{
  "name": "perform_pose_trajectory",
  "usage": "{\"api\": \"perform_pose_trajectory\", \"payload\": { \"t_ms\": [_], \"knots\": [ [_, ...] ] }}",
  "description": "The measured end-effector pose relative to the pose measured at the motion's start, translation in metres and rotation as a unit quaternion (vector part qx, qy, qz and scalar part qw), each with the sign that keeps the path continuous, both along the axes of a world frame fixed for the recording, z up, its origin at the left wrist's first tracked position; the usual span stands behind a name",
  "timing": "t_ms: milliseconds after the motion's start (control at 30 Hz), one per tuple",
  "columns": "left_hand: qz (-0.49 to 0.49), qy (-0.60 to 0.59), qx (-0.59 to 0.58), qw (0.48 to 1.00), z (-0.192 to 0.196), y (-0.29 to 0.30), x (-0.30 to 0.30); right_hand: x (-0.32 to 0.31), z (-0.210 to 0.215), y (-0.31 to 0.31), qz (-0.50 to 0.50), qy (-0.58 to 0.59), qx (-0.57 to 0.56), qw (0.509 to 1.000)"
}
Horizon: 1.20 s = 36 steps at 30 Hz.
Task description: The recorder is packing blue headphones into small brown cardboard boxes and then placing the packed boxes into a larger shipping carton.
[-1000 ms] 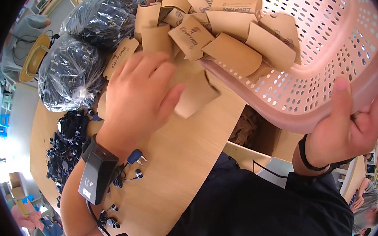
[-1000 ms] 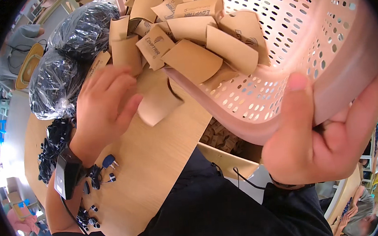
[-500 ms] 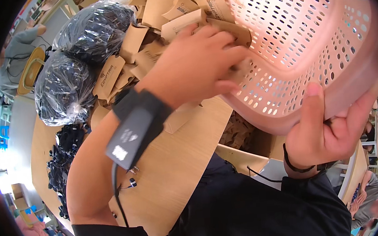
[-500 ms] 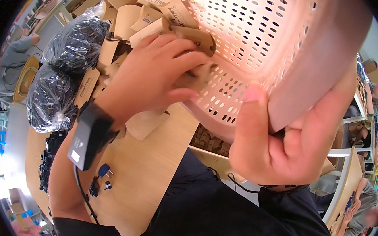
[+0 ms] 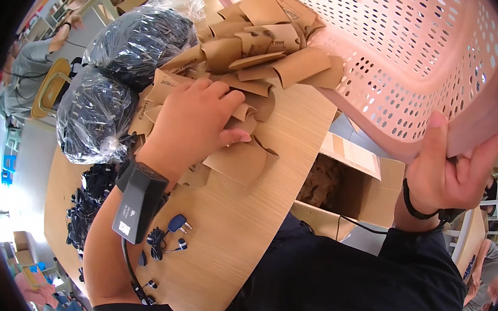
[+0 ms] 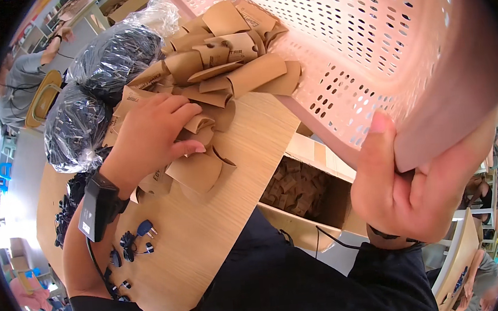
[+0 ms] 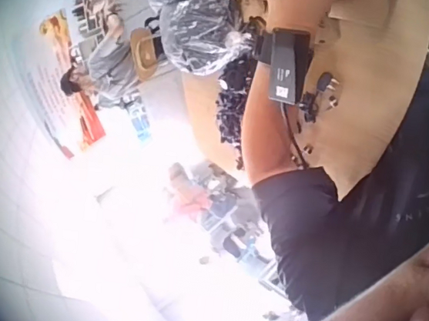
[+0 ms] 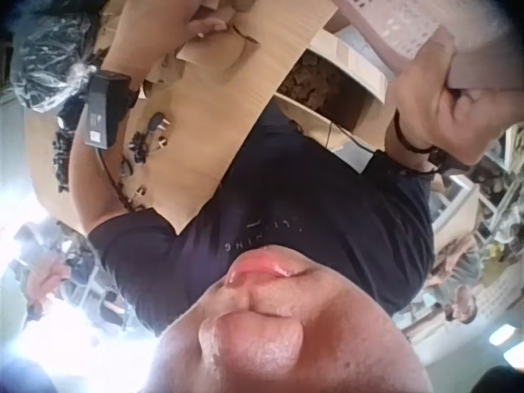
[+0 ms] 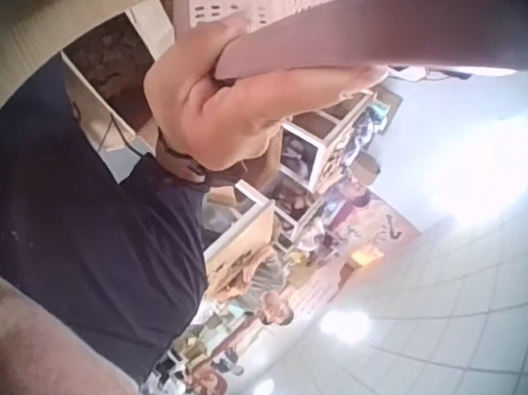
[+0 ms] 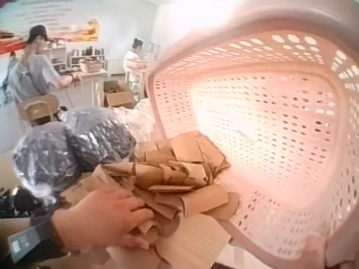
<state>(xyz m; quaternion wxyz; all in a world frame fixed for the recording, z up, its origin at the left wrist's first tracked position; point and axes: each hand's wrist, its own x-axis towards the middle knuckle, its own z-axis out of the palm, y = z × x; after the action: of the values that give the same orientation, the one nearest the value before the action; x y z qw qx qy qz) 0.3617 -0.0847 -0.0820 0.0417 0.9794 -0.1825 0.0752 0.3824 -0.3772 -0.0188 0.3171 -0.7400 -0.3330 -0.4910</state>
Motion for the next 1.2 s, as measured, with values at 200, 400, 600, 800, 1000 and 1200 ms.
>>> {"api": "perform_pose_trajectory", "payload": {
  "t_ms": [200,400,600,800,1000,1200],
  "knots": [
    [0.016,-0.005,0.009,1.000,0.002,-0.007,0.004,0.005,-0.001,-0.004,-0.025,-0.048,-0.066,0.996],
    [0.017,-0.004,0.006,1.000,-0.001,-0.009,0.005,0.012,-0.005,-0.002,-0.018,-0.062,-0.103,0.993],
    [0.020,0.003,0.006,1.000,-0.003,-0.013,0.010,0.049,-0.012,0.002,-0.021,-0.081,-0.034,0.996],
    [0.014,-0.060,-0.007,0.998,-0.004,-0.012,0.015,0.067,-0.015,0.004,-0.045,-0.106,-0.059,0.992],
    [0.006,-0.051,-0.005,0.999,-0.006,-0.020,0.022,0.092,-0.034,-0.002,-0.054,-0.127,0.000,0.990],
    [0.024,-0.029,0.001,0.999,-0.004,-0.024,0.025,0.108,-0.029,-0.013,-0.099,-0.115,0.034,0.988]
  ]
}}
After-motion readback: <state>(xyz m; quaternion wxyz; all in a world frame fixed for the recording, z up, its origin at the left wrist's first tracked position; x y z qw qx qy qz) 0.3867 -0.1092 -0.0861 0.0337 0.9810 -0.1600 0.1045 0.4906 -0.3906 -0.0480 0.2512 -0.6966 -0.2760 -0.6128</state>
